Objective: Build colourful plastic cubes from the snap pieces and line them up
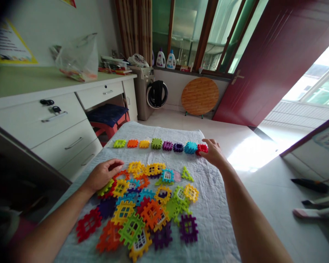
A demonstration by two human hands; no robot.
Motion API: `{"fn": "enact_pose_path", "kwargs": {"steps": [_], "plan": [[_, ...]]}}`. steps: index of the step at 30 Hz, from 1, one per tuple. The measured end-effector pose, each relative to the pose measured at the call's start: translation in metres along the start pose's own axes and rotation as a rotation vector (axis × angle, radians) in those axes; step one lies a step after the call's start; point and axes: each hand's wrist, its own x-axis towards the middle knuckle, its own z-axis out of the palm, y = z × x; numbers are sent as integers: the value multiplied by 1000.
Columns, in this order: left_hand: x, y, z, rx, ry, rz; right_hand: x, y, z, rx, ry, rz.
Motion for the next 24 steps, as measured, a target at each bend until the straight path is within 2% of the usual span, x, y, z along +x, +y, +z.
{"fn": "enact_pose_path", "kwargs": {"steps": [3, 6, 8, 11, 14, 17, 21, 24], "plan": [[0, -1, 0, -9, 13, 12, -32, -36, 1, 140, -42, -133], [1, -3, 0, 30, 67, 38, -58, -79, 7, 230, -197, -222], [1, -5, -1, 74, 100, 63, -69, -105, 14, 253, -279, -260], [0, -6, -2, 108, 114, 90, -76, -133, 29, 262, -286, -311], [0, -4, -2, 115, 92, 97, -79, -146, 44, 226, -230, -287], [-1, -2, -2, 103, 63, 100, -81, -148, 52, 168, -177, -246], [-1, -3, -1, 65, 67, 97, -79, -155, 49, 145, -125, -241], [-1, -4, -2, 32, 62, 75, -69, -166, 46, 164, -190, -335]]}}
